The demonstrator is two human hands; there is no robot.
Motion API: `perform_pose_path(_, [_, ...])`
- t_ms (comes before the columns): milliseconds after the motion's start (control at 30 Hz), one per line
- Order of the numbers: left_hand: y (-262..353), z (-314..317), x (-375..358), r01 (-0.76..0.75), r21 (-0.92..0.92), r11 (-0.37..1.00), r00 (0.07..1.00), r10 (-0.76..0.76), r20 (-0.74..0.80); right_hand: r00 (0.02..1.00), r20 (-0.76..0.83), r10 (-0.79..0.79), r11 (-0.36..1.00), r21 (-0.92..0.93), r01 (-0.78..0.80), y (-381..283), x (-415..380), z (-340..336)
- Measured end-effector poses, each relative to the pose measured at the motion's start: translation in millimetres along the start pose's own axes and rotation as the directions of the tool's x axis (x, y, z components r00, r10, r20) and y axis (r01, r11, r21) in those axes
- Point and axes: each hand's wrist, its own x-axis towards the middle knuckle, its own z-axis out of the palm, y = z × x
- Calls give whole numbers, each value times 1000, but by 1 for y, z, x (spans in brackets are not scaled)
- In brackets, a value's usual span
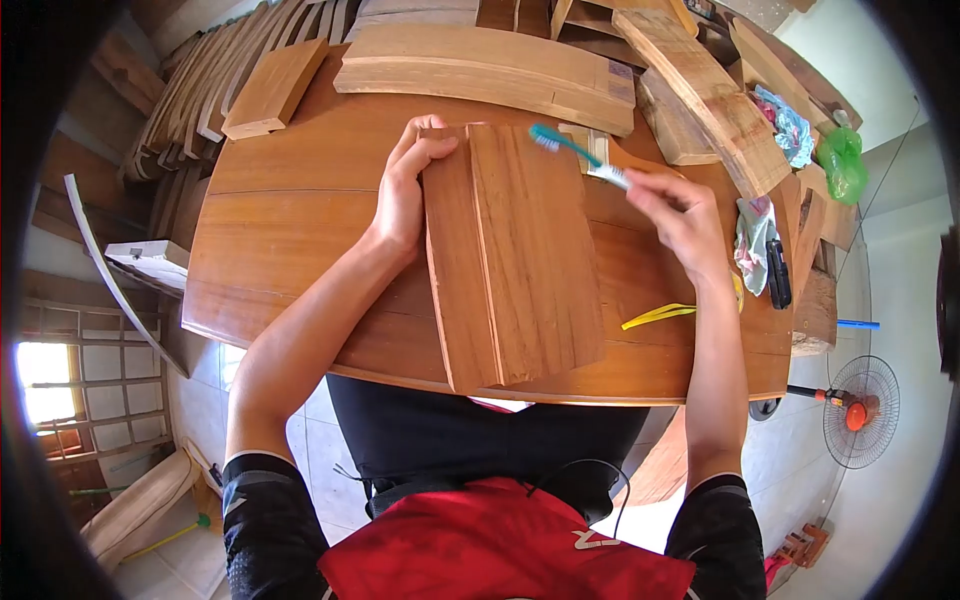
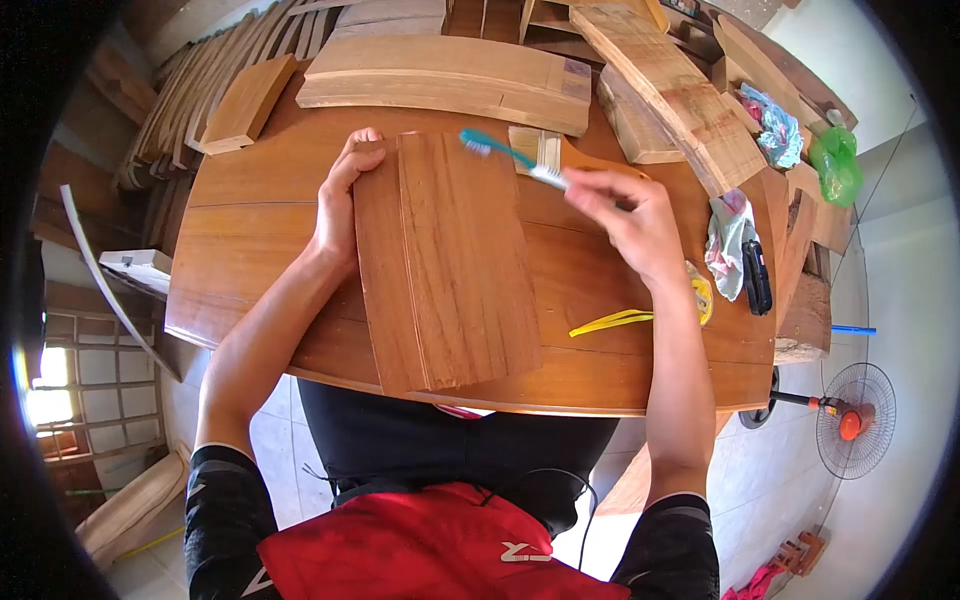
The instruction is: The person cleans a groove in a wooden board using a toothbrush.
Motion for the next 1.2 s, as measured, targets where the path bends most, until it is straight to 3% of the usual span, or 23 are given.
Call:
perform_pose_path(67, [0, 1, 3, -10, -14, 1000, 1000, 10, 8, 925, 215, -313, 948, 9, 319, 19, 6, -6])
perform_pose_path(133, [-3, -4, 8, -54, 2, 999, 997, 54, 49, 929, 208, -305, 950, -2, 312, 12, 6, -2])
perform_pose_path(167, [-4, -6, 8, -36, -4, 999, 999, 36, 38, 974, -24, -225, 974, 22, 225, 10, 7, 0])
perform_pose_path(267, [0, 3, 1, -12, -35, 999, 1000, 13, 7, 985, -69, -160, 986, 40, 163, 14, 9, -9])
perform_pose_path(300, [-1, 3, 3, -21, -38, 999, 1000, 22, 5, 975, 95, -200, 979, -26, 203, 14, 8, -13])
perform_pose_path(333, [-1, 1, 4, -27, -37, 999, 1000, 27, 3, 919, 223, -324, 940, -32, 339, 16, 8, -10])
perform_pose_path(367, [-2, -1, 6, -29, -26, 999, 1000, 29, 6, 924, 170, -342, 935, -34, 352, 15, 9, -7])
perform_pose_path(433, [-4, -6, 7, -25, -5, 1000, 1000, 25, 8, 969, -170, -177, 984, -3, 179, 14, 9, -5])
perform_pose_path(500, [-4, -4, 6, -33, -8, 999, 999, 33, 14, 995, -91, 38, 998, -36, -42, 2, 2, -12])
perform_pose_path(533, [-4, -4, 7, -39, -9, 999, 999, 39, 16, 983, 24, -181, 980, -84, 182, 6, 6, -13])
perform_pose_path(600, [-1, 0, 5, -41, -24, 999, 999, 41, 19, 791, 258, -554, 803, -85, 590, 19, 13, -8])
perform_pose_path(633, [-1, 1, 4, -38, -29, 999, 999, 38, 21, 909, 35, -416, 905, -86, 417, 17, 10, -5])
perform_pose_path(733, [-3, -3, 5, -17, -33, 999, 1000, 18, 11, 925, -52, -377, 926, 1, 378, 18, 14, -4])
perform_pose_path(767, [-4, -4, 6, -21, -22, 1000, 1000, 21, 1, 857, 187, -480, 875, 24, 484, 23, 13, -6])
perform_pose_path(800, [-5, -4, 6, -25, -11, 1000, 1000, 25, -8, 727, 410, -550, 815, 73, 576, 18, 10, -6])
perform_pose_path(867, [-1, -3, 8, -30, 12, 999, 999, 31, -17, 877, 304, -372, 925, 43, 377, 6, 4, -3])
perform_pose_path(900, [1, -1, 4, -25, 16, 1000, 1000, 26, -18, 955, 121, -270, 962, 4, 272, 3, 2, -6])
perform_pose_path(1000, [-2, -1, 3, -25, -10, 1000, 1000, 25, 7, 940, -101, -326, 945, -52, 322, 14, 8, -10])
perform_pose_path(1067, [-2, -2, 4, -14, -53, 998, 998, 18, 61, 888, 279, -366, 916, -62, 397, 10, 2, -11])
perform_pose_path(1100, [-2, -1, 5, -14, -58, 998, 998, 18, 65, 847, 393, -357, 914, -39, 403, 1, 1, -7])
perform_pose_path(1167, [-2, -5, 8, -8, -46, 999, 998, 11, 56, 972, 45, -230, 971, -59, 232, 2, 5, -8])
perform_pose_path(1200, [-4, -6, 7, 1, -44, 999, 999, 1, 45, 985, 32, -170, 984, -50, 171, 3, 2, -9])
